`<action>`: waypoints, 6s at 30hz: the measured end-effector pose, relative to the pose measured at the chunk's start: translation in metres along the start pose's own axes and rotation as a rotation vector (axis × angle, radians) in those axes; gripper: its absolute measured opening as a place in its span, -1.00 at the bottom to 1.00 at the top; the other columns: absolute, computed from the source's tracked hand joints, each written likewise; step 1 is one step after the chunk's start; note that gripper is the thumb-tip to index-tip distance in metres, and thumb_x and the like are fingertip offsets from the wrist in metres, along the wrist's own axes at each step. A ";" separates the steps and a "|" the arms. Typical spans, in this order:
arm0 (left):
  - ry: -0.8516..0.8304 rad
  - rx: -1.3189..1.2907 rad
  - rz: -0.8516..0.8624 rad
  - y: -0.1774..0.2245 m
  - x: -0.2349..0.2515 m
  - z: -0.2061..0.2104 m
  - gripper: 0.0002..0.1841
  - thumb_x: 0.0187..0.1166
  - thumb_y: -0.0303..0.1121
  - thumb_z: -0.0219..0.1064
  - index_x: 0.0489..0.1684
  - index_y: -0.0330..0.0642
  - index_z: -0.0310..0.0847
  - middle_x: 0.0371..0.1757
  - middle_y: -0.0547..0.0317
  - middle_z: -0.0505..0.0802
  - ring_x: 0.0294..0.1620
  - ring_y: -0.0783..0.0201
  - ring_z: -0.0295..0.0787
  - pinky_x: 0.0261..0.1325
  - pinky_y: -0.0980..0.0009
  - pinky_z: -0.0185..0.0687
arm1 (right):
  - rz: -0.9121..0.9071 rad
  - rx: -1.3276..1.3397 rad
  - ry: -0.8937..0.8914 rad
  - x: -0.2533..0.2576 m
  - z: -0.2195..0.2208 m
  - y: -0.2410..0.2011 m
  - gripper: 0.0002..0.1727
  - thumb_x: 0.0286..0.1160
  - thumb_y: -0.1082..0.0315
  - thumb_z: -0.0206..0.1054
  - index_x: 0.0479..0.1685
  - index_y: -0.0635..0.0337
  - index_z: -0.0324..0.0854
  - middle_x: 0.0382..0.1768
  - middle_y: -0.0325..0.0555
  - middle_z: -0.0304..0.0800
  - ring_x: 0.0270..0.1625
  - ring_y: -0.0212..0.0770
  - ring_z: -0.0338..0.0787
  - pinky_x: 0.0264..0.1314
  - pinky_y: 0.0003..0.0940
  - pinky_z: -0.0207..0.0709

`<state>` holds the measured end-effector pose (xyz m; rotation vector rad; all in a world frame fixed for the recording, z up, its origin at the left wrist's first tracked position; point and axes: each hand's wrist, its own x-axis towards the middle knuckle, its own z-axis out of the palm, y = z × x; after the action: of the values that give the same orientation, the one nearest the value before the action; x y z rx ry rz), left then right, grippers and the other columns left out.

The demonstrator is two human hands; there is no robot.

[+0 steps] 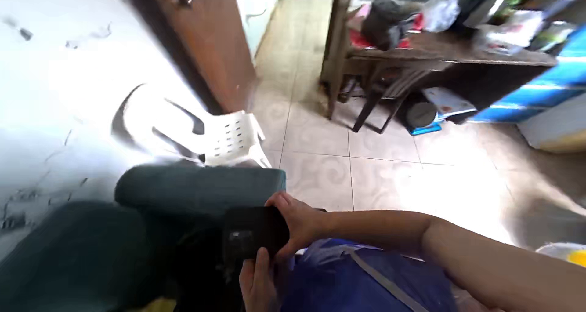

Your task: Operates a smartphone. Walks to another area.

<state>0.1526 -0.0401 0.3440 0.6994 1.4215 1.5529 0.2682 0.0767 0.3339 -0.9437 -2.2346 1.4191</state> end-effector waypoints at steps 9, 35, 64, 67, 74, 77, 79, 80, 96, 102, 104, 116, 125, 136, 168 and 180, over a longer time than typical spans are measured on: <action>-0.701 0.262 0.346 -0.023 0.055 0.089 -0.12 0.46 0.01 0.45 0.62 -0.49 0.21 0.49 0.00 0.62 0.40 0.48 0.62 0.28 0.47 0.68 | -0.264 0.568 0.363 -0.049 -0.105 0.044 0.16 -0.10 -0.27 0.58 0.38 0.56 0.28 0.15 0.01 0.66 0.09 -0.45 0.73 0.12 -0.51 0.63; -0.846 0.030 0.268 -0.088 0.187 0.356 0.34 0.19 0.02 0.67 0.78 -0.56 -0.35 0.63 -0.16 0.41 0.43 0.42 0.62 0.24 0.43 0.74 | -0.517 1.118 0.344 -0.032 -0.317 0.192 -0.32 0.36 -0.37 0.33 0.40 -0.22 0.68 0.09 -0.40 0.91 0.10 -0.44 0.86 0.12 -0.38 0.76; -0.895 -0.011 -0.009 -0.053 0.574 0.558 -0.71 0.61 -0.43 0.27 0.24 -0.29 0.46 -0.02 0.45 0.89 -0.06 0.48 0.88 0.11 0.40 0.82 | -0.609 1.591 -0.149 0.287 -0.635 0.365 -0.22 0.31 -0.25 0.41 0.52 -0.02 0.58 0.39 0.17 0.71 0.41 0.11 0.73 0.46 -0.02 0.60; -0.854 -0.052 0.002 -0.045 0.603 0.582 -0.68 0.53 -0.61 0.21 0.23 -0.29 0.49 0.03 0.45 0.89 0.01 0.46 0.87 0.19 0.37 0.81 | -0.572 1.593 -0.187 0.313 -0.667 0.377 -0.26 0.36 -0.20 0.39 0.50 0.01 0.59 0.38 0.16 0.72 0.40 0.07 0.75 0.43 -0.05 0.63; -0.902 -0.133 -0.077 -0.054 0.626 0.598 -0.46 0.36 -0.68 0.29 0.36 -0.26 0.24 0.06 0.45 0.87 -0.03 0.48 0.86 0.12 0.43 0.80 | -0.550 1.499 -0.183 0.320 -0.702 0.399 -0.58 0.72 0.03 0.17 0.41 -0.10 0.67 0.14 -0.19 0.90 0.13 -0.29 0.89 0.16 -0.32 0.79; -0.980 -0.141 -0.223 -0.055 0.628 0.599 -0.42 0.31 -0.75 0.28 0.35 -0.26 0.19 0.00 0.39 0.87 -0.02 0.46 0.87 0.17 0.43 0.79 | -0.487 1.448 -0.120 0.313 -0.700 0.399 -0.60 0.76 0.08 0.13 0.49 -0.18 0.58 0.19 -0.20 0.86 0.17 -0.29 0.87 0.17 -0.33 0.79; -0.984 -0.154 -0.264 -0.055 0.635 0.600 -0.39 0.29 -0.77 0.24 0.39 -0.27 0.21 0.05 0.34 0.88 0.04 0.39 0.88 0.23 0.37 0.80 | -0.477 1.405 -0.102 0.312 -0.705 0.399 -0.59 0.76 0.09 0.16 0.51 -0.20 0.56 0.26 -0.18 0.84 0.26 -0.23 0.84 0.28 -0.27 0.75; -0.976 -0.162 -0.274 -0.054 0.639 0.601 -0.38 0.28 -0.78 0.22 0.41 -0.27 0.22 0.09 0.31 0.87 0.07 0.35 0.89 0.25 0.33 0.80 | -0.452 1.366 -0.057 0.312 -0.707 0.398 -0.61 0.75 0.07 0.19 0.49 -0.23 0.58 0.24 -0.20 0.85 0.24 -0.25 0.85 0.25 -0.28 0.76; -0.917 -0.157 -0.414 -0.052 0.674 0.575 -0.35 0.14 -0.80 0.14 0.35 -0.27 0.21 -0.01 0.25 0.88 -0.08 0.31 0.91 0.06 0.30 0.86 | -0.093 0.112 0.228 0.243 -0.698 0.375 -0.38 0.51 0.06 0.35 0.48 0.25 0.60 0.23 0.05 0.71 0.15 -0.39 0.68 0.19 -0.48 0.59; -0.927 -0.145 -0.425 -0.052 0.671 0.567 -0.37 0.12 -0.83 0.11 0.31 -0.28 0.22 -0.05 0.27 0.89 -0.11 0.34 0.91 0.02 0.33 0.87 | -0.093 -0.169 0.140 0.247 -0.683 0.341 -0.51 0.57 0.38 0.15 0.48 -0.02 0.68 -0.36 0.00 0.66 -0.40 -0.20 0.58 -0.31 -0.27 0.49; -0.928 -0.126 -0.425 -0.051 0.669 0.564 -0.36 0.11 -0.84 0.12 0.32 -0.29 0.21 -0.04 0.28 0.88 -0.09 0.35 0.91 0.04 0.33 0.87 | -0.104 -0.219 0.120 0.250 -0.681 0.335 -0.51 0.57 0.43 0.11 0.44 0.01 0.71 -0.41 0.03 0.66 -0.43 -0.09 0.61 -0.33 -0.15 0.51; -0.921 -0.118 -0.405 -0.047 0.666 0.549 -0.38 0.14 -0.85 0.10 0.30 -0.26 0.23 -0.02 0.32 0.89 -0.07 0.36 0.92 0.05 0.33 0.87 | -0.184 -0.237 0.433 0.280 -0.690 0.339 -0.46 0.46 0.48 0.15 0.48 0.23 0.62 -0.28 -0.14 0.76 -0.43 -0.52 0.52 -0.34 -0.61 0.46; -0.884 -0.031 -0.132 -0.024 0.699 0.552 -0.51 0.12 -0.70 0.19 0.10 -0.12 0.48 -0.22 0.42 0.92 -0.23 0.43 0.90 -0.08 0.40 0.86 | -0.332 -0.087 0.682 0.298 -0.681 0.335 -0.56 0.51 0.29 0.31 0.33 0.31 0.62 0.20 0.01 0.59 0.15 -0.46 0.64 0.15 -0.62 0.59; -0.913 -0.040 0.151 0.016 0.708 0.554 -0.45 0.12 -0.76 0.18 0.13 -0.03 0.47 -0.14 0.57 0.89 -0.09 0.58 0.85 0.07 0.48 0.80 | -0.531 -0.264 0.631 0.349 -0.688 0.288 -0.44 0.42 -0.12 0.42 0.42 -0.24 0.59 0.83 0.38 -0.21 0.86 0.03 0.01 0.77 -0.15 0.20; -0.962 -0.126 0.224 0.020 0.693 0.534 -0.47 0.26 -0.66 0.29 0.22 0.06 0.45 0.01 0.54 0.90 -0.02 0.46 0.89 0.06 0.39 0.86 | -0.497 -0.456 0.626 0.324 -0.683 0.290 -0.68 0.55 -0.08 0.30 0.10 -0.29 0.81 0.88 0.27 -0.17 0.93 0.18 -0.29 0.78 0.49 -0.36; -1.078 -0.163 0.186 0.006 0.692 0.534 -0.46 0.32 -0.64 0.32 0.33 -0.04 0.43 0.13 0.52 0.87 0.06 0.46 0.87 0.11 0.37 0.86 | -0.549 0.189 0.577 0.326 -0.685 0.299 -0.17 0.49 -0.13 0.40 0.74 -0.06 0.23 0.68 -0.29 0.34 0.60 -0.35 0.49 0.54 -0.30 0.53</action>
<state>0.3058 0.8198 0.3382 1.3167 0.4258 1.0783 0.5403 0.8449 0.3524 -0.5218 -1.7051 0.9340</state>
